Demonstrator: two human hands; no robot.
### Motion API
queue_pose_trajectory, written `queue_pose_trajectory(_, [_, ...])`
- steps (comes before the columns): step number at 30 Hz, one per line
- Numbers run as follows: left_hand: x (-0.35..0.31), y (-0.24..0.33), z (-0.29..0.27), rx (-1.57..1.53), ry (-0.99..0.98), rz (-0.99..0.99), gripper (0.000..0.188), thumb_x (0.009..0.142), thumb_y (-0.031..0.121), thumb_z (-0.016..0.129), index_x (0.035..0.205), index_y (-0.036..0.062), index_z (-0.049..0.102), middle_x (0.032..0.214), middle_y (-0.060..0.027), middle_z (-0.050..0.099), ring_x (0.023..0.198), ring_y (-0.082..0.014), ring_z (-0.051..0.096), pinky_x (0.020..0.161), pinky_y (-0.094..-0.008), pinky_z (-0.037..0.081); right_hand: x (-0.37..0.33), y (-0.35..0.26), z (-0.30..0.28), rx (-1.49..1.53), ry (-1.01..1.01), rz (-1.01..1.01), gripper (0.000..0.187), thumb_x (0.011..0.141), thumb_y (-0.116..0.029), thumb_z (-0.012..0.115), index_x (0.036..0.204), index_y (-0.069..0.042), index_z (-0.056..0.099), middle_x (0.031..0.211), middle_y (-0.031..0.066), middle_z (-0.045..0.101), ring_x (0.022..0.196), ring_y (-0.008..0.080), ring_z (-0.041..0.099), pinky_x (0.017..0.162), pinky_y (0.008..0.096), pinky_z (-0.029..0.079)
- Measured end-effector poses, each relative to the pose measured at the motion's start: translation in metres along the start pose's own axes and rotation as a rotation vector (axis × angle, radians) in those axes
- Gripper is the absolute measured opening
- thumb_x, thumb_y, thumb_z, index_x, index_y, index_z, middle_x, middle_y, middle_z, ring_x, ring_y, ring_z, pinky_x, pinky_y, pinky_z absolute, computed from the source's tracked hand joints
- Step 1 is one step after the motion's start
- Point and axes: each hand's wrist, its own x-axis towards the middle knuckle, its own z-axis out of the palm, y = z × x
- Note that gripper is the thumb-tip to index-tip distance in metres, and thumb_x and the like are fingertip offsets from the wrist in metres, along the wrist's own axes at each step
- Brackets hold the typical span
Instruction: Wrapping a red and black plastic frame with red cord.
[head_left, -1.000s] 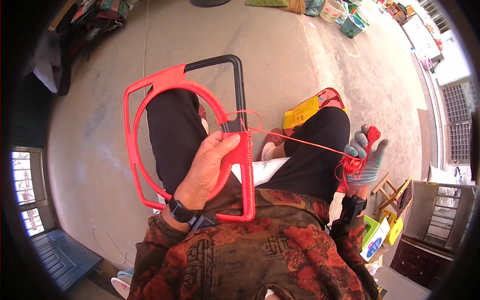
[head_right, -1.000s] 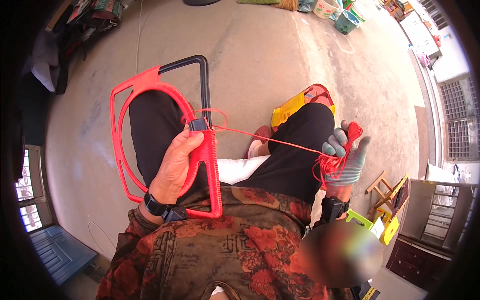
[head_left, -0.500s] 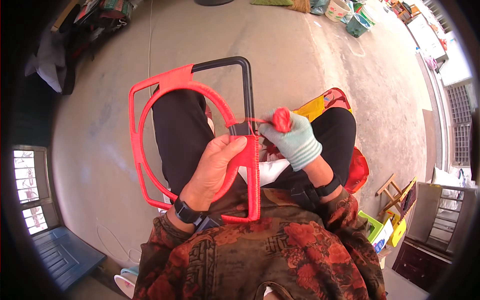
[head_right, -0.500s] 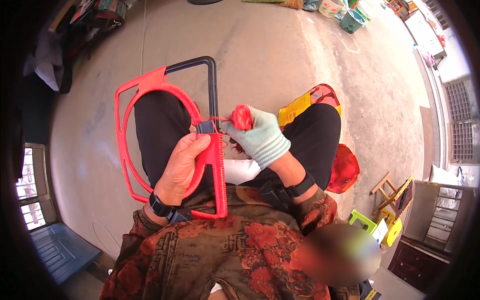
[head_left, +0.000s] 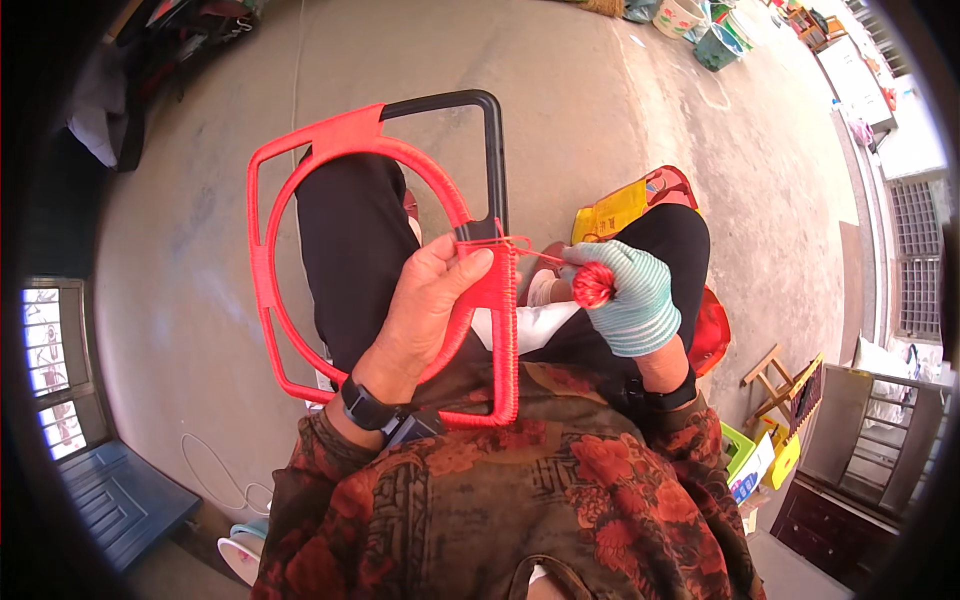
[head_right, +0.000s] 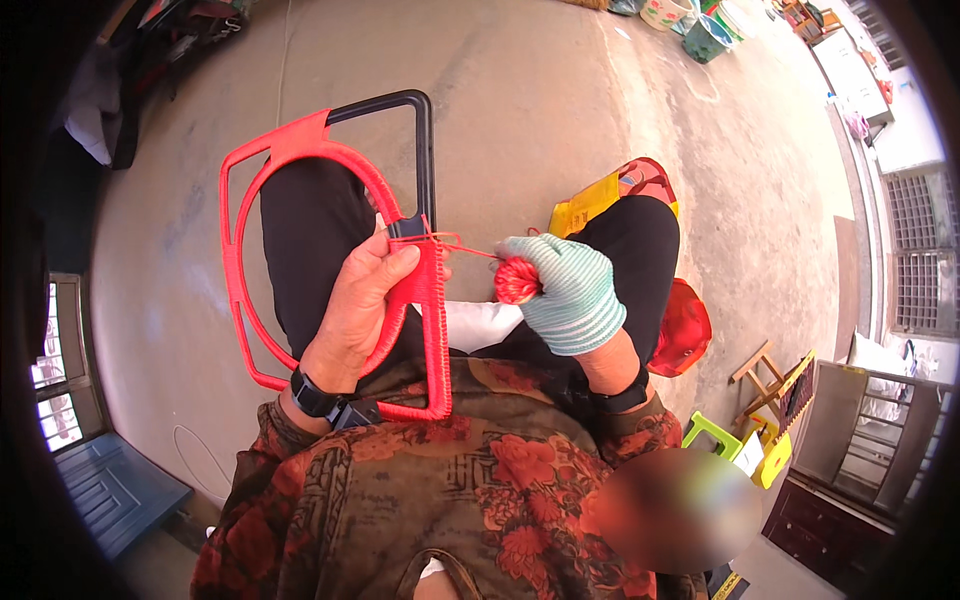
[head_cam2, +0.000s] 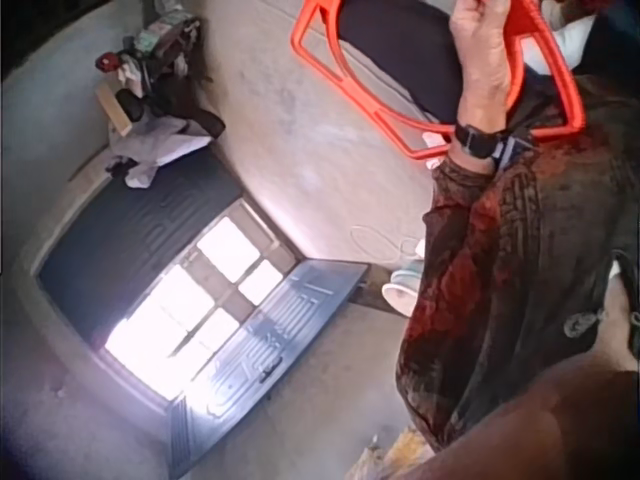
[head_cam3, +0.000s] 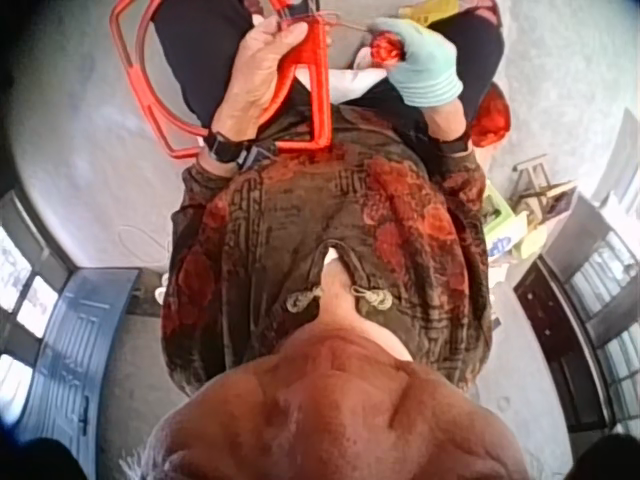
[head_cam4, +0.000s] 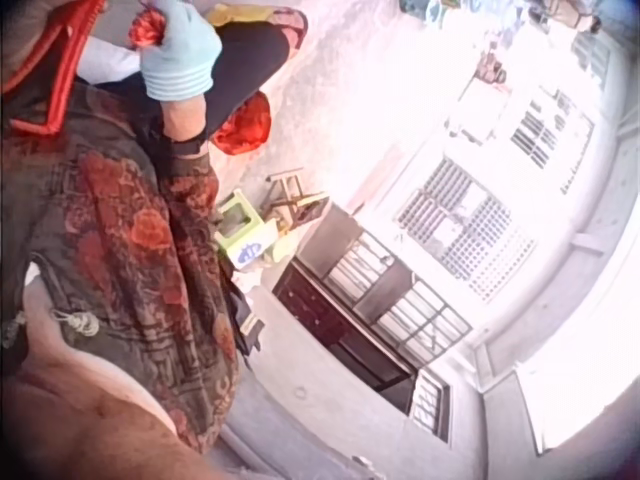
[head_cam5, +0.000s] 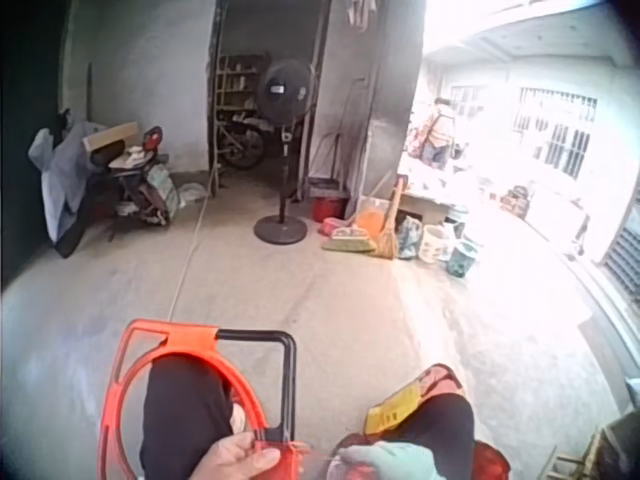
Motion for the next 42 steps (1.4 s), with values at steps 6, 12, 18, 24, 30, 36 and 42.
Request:
queue_pose_trajectory(6, [-0.001,-0.002,-0.001,0.010,0.007,-0.012,0.024,0.093,0.012,0.059,0.113,-0.0005,0.056,0.102,-0.0105,0.065,0.088,-0.0178,0.066,0.081,-0.0297,0.054,-0.006,0.005,-0.012,0.048,0.099,0.080,0.023,0.069,-0.006,0.072,0.091,-0.009,0.067,0.080,0.0107,0.068,0.073,0.0280,0.067,0.066,0.0324,0.053])
queue_pose_trajectory(12, [0.000,-0.002,0.001,-0.016,-0.004,-0.005,0.023,0.093,0.012,0.058,0.112,-0.0004,0.056,0.102,-0.0108,0.065,0.087,-0.0178,0.066,0.080,-0.0298,0.054,-0.009,-0.005,-0.026,0.220,0.228,0.284,0.012,0.075,-0.001,0.072,0.085,-0.003,0.065,0.076,0.0078,0.066,0.068,0.0157,0.064,0.066,0.0261,0.052])
queue_pose_trajectory(18, [-0.001,0.003,0.002,-0.004,0.020,-0.123,0.025,0.095,0.016,0.055,0.111,-0.0028,0.056,0.098,-0.0138,0.067,0.084,-0.0203,0.067,0.078,-0.0313,0.055,0.010,-0.033,-0.044,0.492,0.131,0.455,0.007,0.077,0.001,0.069,0.083,-0.002,0.067,0.077,0.0052,0.066,0.069,0.0119,0.063,0.065,0.0256,0.051])
queue_pose_trajectory(24, [0.001,0.006,0.004,0.004,-0.017,-0.164,0.025,0.096,0.017,0.054,0.111,-0.0029,0.055,0.096,-0.0144,0.067,0.084,-0.0208,0.067,0.078,-0.0323,0.055,0.038,-0.064,-0.040,0.529,0.073,0.285,0.012,0.077,-0.004,0.074,0.085,-0.002,0.066,0.075,0.0019,0.065,0.068,0.0097,0.060,0.064,0.0251,0.049])
queue_pose_trajectory(30, [0.001,0.018,-0.001,0.009,-0.110,-0.150,0.024,0.095,0.014,0.054,0.112,-0.0022,0.055,0.100,-0.0149,0.066,0.088,-0.0221,0.067,0.080,-0.0322,0.054,0.034,-0.016,-0.031,0.418,0.099,0.645,0.007,0.082,-0.007,0.069,0.086,-0.002,0.065,0.069,-0.0009,0.060,0.062,0.0066,0.057,0.058,0.0237,0.047])
queue_pose_trajectory(36, [0.007,0.016,-0.003,-0.040,-0.065,-0.138,0.024,0.094,0.012,0.056,0.113,-0.0016,0.055,0.101,-0.0151,0.066,0.089,-0.0219,0.066,0.081,-0.0323,0.054,0.029,-0.011,-0.019,0.556,-0.014,0.694,0.023,0.085,-0.006,0.063,0.107,-0.001,0.063,0.085,0.0028,0.064,0.058,0.0067,0.057,0.055,0.0227,0.048])
queue_pose_trajectory(42, [0.005,0.017,0.008,-0.002,-0.007,-0.128,0.021,0.092,0.011,0.058,0.109,-0.0013,0.055,0.097,-0.0124,0.066,0.084,-0.0198,0.066,0.079,-0.0318,0.054,0.030,-0.030,0.009,1.009,-0.225,0.590,0.031,0.088,-0.011,0.062,0.116,0.001,0.058,0.096,0.0060,0.065,0.065,0.0092,0.061,0.060,0.0241,0.050])
